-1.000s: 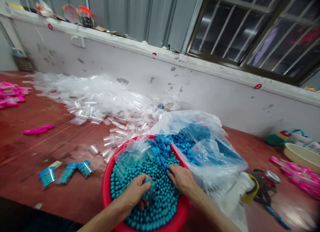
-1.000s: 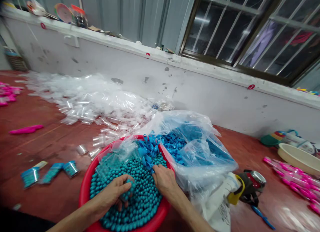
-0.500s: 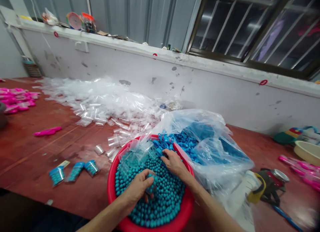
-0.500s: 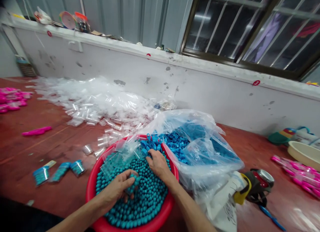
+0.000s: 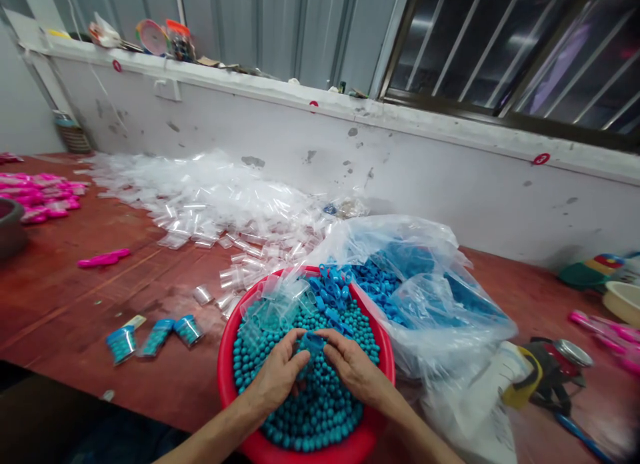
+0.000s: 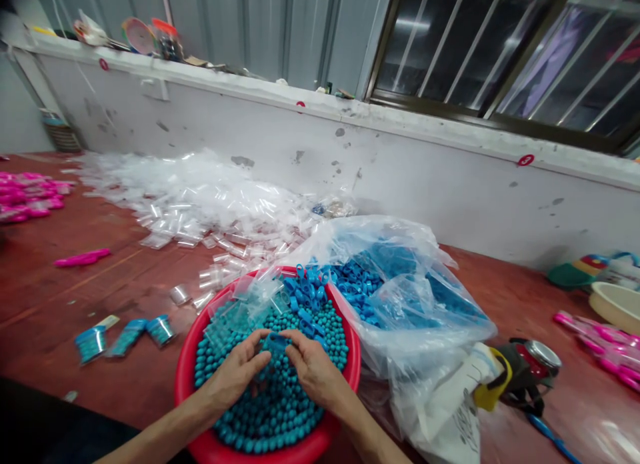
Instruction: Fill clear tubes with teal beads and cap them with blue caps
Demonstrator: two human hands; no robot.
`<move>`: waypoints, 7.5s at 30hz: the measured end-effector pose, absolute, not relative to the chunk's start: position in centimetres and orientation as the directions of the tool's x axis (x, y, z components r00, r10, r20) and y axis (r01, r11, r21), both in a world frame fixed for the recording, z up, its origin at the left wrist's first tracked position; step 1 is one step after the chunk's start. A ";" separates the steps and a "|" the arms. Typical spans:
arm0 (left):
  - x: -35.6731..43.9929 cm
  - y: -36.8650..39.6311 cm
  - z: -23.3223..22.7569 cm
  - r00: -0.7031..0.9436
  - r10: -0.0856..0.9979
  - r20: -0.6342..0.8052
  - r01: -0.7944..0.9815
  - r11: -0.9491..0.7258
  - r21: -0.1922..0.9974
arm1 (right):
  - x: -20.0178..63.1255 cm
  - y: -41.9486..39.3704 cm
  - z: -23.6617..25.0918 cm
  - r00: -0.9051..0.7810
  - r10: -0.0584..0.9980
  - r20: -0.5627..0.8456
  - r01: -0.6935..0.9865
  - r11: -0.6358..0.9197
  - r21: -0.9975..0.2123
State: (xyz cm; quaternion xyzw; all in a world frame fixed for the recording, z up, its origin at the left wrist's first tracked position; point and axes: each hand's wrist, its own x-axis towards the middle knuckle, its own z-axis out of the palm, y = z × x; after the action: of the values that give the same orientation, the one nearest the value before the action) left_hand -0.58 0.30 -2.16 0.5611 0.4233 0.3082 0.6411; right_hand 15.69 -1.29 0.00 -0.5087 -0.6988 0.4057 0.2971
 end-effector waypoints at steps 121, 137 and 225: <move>-5.9 0.7 -0.7 0.459 0.838 0.295 0.587 -0.535 0.607 | 14.3 -0.7 -1.7 -0.348 0.864 -0.365 0.628 -0.074 -0.774; -2.7 -0.1 1.7 0.733 0.676 0.073 0.254 -0.372 0.893 | 15.2 0.0 -0.5 -0.559 0.628 -0.542 0.209 -0.526 -0.825; -0.3 0.3 -1.0 0.532 0.818 -0.220 -0.023 0.273 0.962 | 14.9 -2.2 0.1 -0.077 0.997 -0.004 0.353 0.024 -0.935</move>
State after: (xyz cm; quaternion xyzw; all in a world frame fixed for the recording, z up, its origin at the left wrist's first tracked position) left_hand -0.30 0.28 -1.02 0.5229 0.3800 0.2997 0.7016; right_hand 14.91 -2.24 0.12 -0.5597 -0.6029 0.4183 0.3850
